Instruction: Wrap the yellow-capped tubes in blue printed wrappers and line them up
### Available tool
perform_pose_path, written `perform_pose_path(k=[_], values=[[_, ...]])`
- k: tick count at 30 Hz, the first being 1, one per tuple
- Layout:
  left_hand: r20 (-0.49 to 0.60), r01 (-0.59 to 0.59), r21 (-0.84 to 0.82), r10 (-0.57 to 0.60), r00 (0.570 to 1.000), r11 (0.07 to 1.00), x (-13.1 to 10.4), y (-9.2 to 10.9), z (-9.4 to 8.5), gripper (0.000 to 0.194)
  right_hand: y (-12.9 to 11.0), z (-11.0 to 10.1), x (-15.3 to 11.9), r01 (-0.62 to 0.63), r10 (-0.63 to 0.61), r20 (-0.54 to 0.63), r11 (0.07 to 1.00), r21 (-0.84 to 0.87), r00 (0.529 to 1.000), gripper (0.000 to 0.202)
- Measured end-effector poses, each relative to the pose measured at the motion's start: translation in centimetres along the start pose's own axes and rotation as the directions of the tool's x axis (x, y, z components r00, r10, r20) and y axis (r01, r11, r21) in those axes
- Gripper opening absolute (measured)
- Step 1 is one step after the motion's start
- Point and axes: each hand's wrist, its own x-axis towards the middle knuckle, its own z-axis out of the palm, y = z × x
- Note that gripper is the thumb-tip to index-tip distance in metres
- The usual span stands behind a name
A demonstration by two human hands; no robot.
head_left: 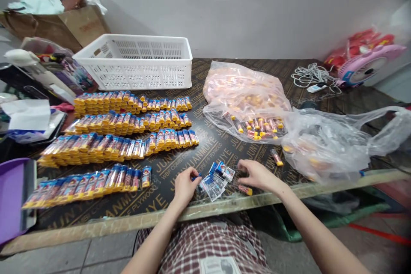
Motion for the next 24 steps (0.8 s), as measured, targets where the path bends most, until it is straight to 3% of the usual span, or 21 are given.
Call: perform_pose_path(k=[2, 5, 8, 11, 14, 17, 20, 24], values=[[0.003, 0.01, -0.126, -0.01, 1.0, 0.992, 0.2, -0.1, 0.0, 0.007, 0.2, 1.1, -2.2, -0.027, 0.027, 0.012, 1.0, 0.007, 1.0, 0.012], [0.0, 0.024, -0.239, -0.025, 1.0, 0.971, 0.4, -0.2, 0.1, 0.01, -0.1, 2.0, -3.6, -0.076, 0.073, 0.036, 0.993, 0.093, 0.997, 0.016], [0.005, 0.013, -0.214, -0.012, 1.0, 0.977, 0.3, -0.1, -0.1, 0.011, -0.5, 1.8, -3.5, -0.132, 0.115, 0.07, 0.934, 0.331, 0.991, 0.019], [-0.012, -0.075, -0.107, 0.074, 0.997, 0.991, -0.1, 0.3, -0.4, 0.012, -1.3, 1.7, -2.7, -0.151, 0.133, 0.072, 0.812, 0.564, 0.988, 0.023], [-0.074, -0.141, -0.068, 0.136, 0.988, 0.988, -0.5, 0.6, -0.7, 0.013, -2.8, 2.7, -1.6, -0.138, 0.179, 0.004, 0.741, 0.657, 0.984, 0.026], [-0.118, -0.077, -0.212, 0.052, 0.992, 0.974, -0.5, 0.5, -0.7, 0.016, -4.6, 4.3, -0.6, -0.059, 0.254, -0.155, 0.671, 0.739, 0.955, 0.029], [-0.093, 0.067, -0.495, -0.129, 0.987, 0.866, -0.2, 0.1, -0.5, 0.018, -6.2, 5.6, -0.2, 0.096, 0.277, -0.368, 0.67, 0.736, 0.887, 0.03], [0.034, 0.224, -0.804, -0.334, 0.942, 0.55, 0.4, -0.1, -0.4, 0.039, -7.8, 6.5, -0.5, 0.172, 0.248, -0.454, 0.692, 0.701, 0.856, 0.027]])
